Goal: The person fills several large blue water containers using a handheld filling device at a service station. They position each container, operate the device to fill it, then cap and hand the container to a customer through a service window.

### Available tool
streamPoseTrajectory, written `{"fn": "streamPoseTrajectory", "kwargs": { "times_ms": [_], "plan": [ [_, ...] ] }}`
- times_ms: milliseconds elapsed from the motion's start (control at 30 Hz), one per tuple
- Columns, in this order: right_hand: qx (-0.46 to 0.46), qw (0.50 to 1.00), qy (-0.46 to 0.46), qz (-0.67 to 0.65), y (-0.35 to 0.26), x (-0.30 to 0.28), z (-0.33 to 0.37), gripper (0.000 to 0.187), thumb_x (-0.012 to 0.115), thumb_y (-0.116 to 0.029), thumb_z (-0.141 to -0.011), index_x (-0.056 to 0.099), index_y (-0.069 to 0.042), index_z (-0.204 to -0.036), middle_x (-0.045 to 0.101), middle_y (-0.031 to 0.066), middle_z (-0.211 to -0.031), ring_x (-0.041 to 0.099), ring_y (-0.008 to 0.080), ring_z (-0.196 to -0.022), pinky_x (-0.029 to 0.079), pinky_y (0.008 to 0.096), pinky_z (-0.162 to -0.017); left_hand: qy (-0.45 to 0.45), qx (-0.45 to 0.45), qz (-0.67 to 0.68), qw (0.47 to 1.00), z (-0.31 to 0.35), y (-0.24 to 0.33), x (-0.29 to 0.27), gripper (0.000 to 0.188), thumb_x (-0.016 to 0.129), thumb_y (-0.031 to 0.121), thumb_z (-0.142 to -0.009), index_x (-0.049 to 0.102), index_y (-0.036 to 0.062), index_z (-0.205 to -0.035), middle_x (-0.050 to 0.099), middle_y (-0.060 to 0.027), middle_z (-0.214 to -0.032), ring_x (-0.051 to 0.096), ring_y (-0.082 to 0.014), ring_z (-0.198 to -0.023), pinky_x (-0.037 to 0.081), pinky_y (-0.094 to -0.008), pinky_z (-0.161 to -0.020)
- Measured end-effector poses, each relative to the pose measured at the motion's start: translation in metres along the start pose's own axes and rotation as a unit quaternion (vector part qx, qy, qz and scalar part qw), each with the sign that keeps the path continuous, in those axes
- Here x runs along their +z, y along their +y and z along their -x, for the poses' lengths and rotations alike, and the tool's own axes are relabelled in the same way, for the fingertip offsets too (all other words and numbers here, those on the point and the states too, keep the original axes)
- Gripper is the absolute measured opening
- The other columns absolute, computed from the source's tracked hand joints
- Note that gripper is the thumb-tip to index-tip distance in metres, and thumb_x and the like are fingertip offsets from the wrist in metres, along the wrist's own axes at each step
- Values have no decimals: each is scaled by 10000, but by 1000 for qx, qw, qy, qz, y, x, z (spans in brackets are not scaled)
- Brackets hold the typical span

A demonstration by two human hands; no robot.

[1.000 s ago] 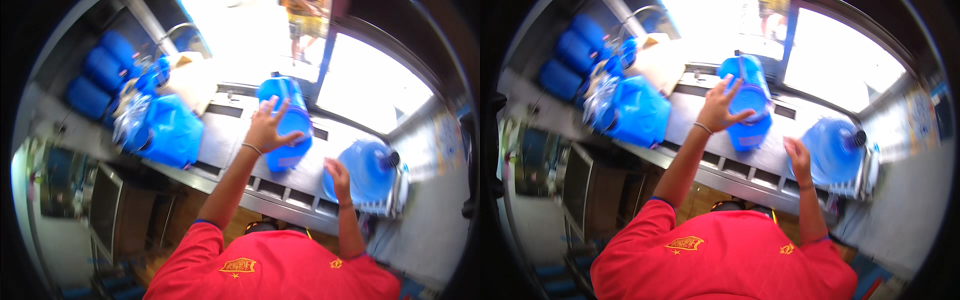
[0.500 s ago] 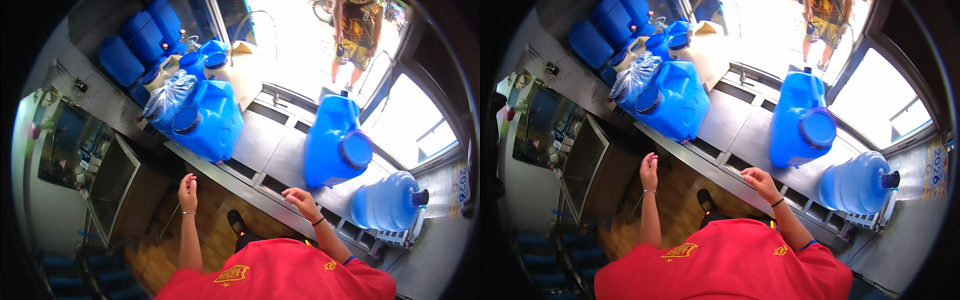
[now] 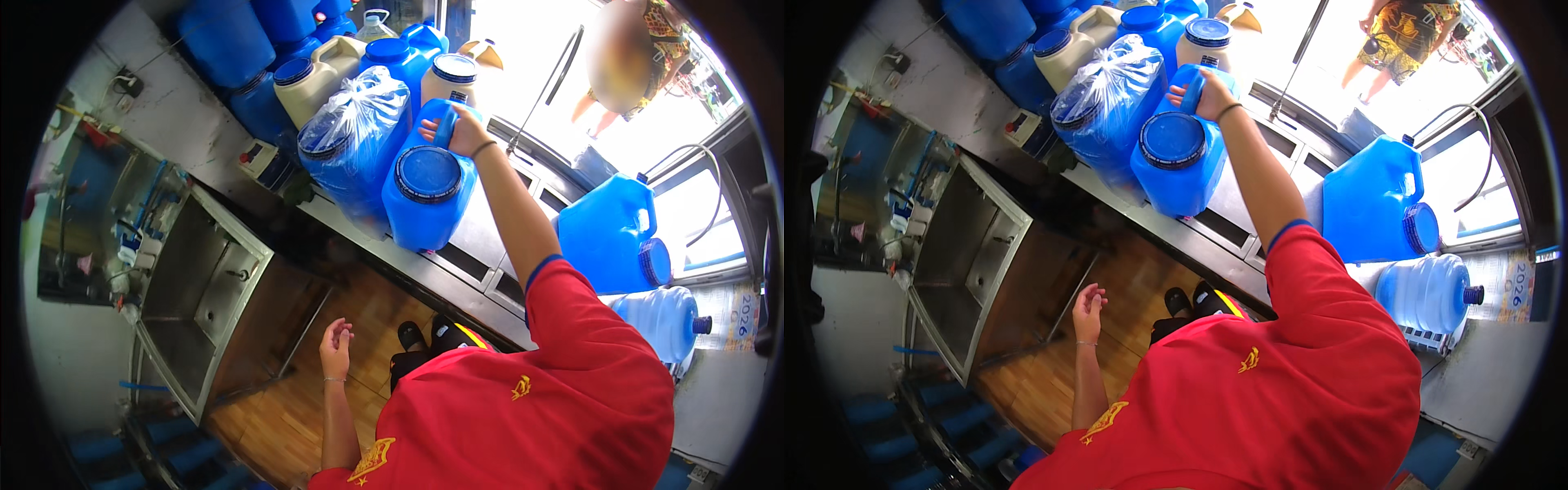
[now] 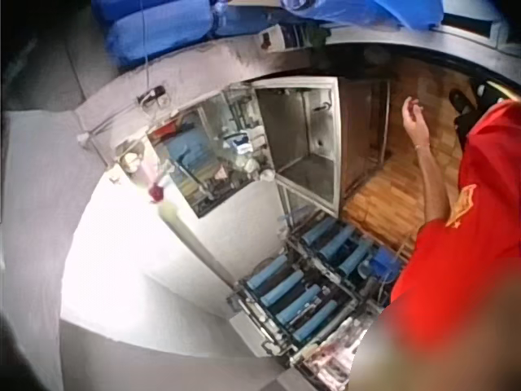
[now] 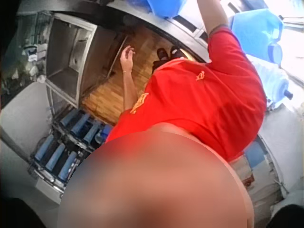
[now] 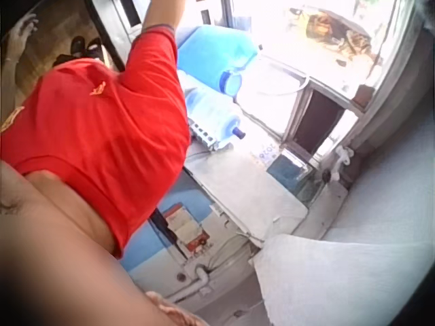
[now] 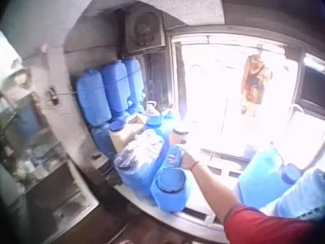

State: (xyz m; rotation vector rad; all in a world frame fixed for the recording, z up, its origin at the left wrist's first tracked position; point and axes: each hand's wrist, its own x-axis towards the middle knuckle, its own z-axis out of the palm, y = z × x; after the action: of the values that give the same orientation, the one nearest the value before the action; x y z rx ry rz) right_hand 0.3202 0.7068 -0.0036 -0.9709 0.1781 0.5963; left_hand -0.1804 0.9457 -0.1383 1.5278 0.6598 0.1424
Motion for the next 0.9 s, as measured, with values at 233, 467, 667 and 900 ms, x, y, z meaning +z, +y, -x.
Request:
{"fn": "streamPoseTrajectory", "kwargs": {
  "times_ms": [233, 467, 667, 900],
  "plan": [
    [1, 1000, 28, 13, 6, 10, -14, 406, 457, -439, -1052, 438, -74, -873, 485, 56, -680, 502, 192, -575, 498, 403, -585, -40, 41, -11, 998, -50, 31, 28, 292, 564, 91, -1010, 577, 8, -1290, 663, -85, -1149, 630, -141, -993, 507, -277, -922],
    [67, 974, -26, 217, -23, -6, 28, 431, 489, -460, -1039, 468, -75, -845, 485, 36, -650, 480, 129, -532, 478, 323, -511, -157, 93, -63, 981, -81, 66, 137, 698, 675, 150, -935, 321, 36, -1526, 563, -203, -1380, 611, -282, -1177, 509, -350, -970],
    [105, 924, -36, 367, -6, -5, 96, 499, 532, -566, -985, 488, -84, -862, 484, 22, -654, 455, 99, -487, 418, 269, -429, -237, 36, -82, 967, -45, 64, 223, 1272, 873, 240, -755, -76, 66, -1584, 195, -228, -1623, 380, -377, -1418, 418, -444, -1086],
    [91, 929, 29, 357, 30, -40, 206, 530, 521, -592, -978, 527, -65, -923, 501, 26, -665, 455, 116, -508, 383, 283, -440, -294, 144, -16, 945, 38, 43, 264, 1595, 992, 301, -567, -257, 38, -1523, 159, -239, -1601, 292, -332, -1451, 381, -451, -1133]
  ]
}}
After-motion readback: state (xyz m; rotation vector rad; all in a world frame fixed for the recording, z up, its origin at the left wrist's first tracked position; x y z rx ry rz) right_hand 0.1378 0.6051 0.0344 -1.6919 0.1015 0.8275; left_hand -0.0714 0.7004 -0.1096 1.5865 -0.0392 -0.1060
